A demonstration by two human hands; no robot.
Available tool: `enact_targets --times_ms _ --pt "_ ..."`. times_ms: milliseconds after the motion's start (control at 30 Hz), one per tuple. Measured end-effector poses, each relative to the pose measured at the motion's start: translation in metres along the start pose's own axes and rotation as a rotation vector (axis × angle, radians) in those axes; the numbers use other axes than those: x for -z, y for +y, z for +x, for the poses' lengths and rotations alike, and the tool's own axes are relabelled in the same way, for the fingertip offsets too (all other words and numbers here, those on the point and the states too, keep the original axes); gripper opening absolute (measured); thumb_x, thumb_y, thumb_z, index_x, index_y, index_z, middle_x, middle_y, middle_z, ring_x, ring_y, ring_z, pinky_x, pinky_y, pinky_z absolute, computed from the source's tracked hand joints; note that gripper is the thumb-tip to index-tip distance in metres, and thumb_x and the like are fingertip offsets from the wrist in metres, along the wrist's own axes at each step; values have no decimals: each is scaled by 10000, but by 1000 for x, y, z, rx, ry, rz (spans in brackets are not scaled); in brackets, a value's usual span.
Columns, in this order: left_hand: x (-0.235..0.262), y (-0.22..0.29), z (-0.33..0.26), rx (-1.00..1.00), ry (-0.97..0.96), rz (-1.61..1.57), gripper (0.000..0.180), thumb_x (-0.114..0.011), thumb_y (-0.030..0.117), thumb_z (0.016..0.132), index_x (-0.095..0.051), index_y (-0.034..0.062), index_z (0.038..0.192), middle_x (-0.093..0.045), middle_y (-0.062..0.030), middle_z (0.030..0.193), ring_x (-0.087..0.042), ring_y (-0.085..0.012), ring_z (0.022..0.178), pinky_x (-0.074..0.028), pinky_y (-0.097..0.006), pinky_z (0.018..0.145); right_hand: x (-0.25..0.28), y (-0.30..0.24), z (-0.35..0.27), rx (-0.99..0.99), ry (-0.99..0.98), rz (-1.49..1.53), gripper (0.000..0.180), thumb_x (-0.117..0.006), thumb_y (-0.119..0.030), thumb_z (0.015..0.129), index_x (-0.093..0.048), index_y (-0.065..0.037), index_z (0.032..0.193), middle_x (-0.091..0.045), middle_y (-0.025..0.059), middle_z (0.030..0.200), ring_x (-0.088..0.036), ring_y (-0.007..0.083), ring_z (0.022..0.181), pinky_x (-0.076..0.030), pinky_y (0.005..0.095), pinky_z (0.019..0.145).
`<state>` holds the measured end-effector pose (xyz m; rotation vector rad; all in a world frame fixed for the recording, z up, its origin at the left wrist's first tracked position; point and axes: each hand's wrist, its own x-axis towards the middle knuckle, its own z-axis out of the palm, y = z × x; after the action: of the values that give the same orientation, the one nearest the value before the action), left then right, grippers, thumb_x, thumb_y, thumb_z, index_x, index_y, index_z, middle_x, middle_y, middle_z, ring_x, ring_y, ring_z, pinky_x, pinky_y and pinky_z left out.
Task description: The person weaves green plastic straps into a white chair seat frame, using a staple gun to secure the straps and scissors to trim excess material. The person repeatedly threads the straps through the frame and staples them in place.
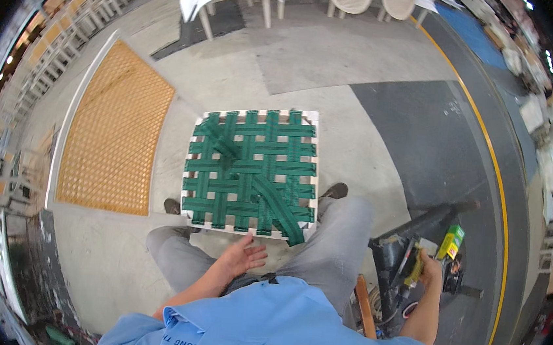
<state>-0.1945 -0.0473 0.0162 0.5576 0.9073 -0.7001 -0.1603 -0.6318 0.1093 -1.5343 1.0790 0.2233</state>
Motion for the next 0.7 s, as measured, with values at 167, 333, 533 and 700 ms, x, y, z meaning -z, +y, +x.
enact_targets --times_ms 167,333,533,700 --pt "-15 12 11 -41 83 -212 759 -671 405 945 -270 104 1515 -305 -231 1515 -374 -488 1376 -335 -642 1119 -102 -29 -11 729 457 -558 377 -664 -203 917 -638 28 1214 -691 198 1113 -659 289 1028 -500 394 929" --pt "9 4 46 -188 -40 -314 442 -648 302 972 -493 57 1306 -515 -172 1292 -550 -421 1174 -422 -643 1009 -313 -28 -54 889 -6 -819 577 -641 -329 943 -516 9 1394 -588 221 1345 -574 334 1242 -430 432 1054" --pt "19 8 60 -336 3 -334 505 -679 289 951 -471 81 1362 -513 -161 1321 -602 -425 1096 -486 -610 930 -377 17 -12 544 -561 -804 595 -610 -350 953 -462 -22 1428 -614 249 1302 -583 396 1219 -443 430 1033" --pt "38 6 52 -560 196 -367 599 -647 306 963 -378 86 1452 -469 -138 1408 -562 -467 1153 -491 -601 927 -399 58 -29 572 -664 -473 474 -596 -217 972 -501 -28 1396 -651 208 1261 -623 321 1167 -456 393 984"
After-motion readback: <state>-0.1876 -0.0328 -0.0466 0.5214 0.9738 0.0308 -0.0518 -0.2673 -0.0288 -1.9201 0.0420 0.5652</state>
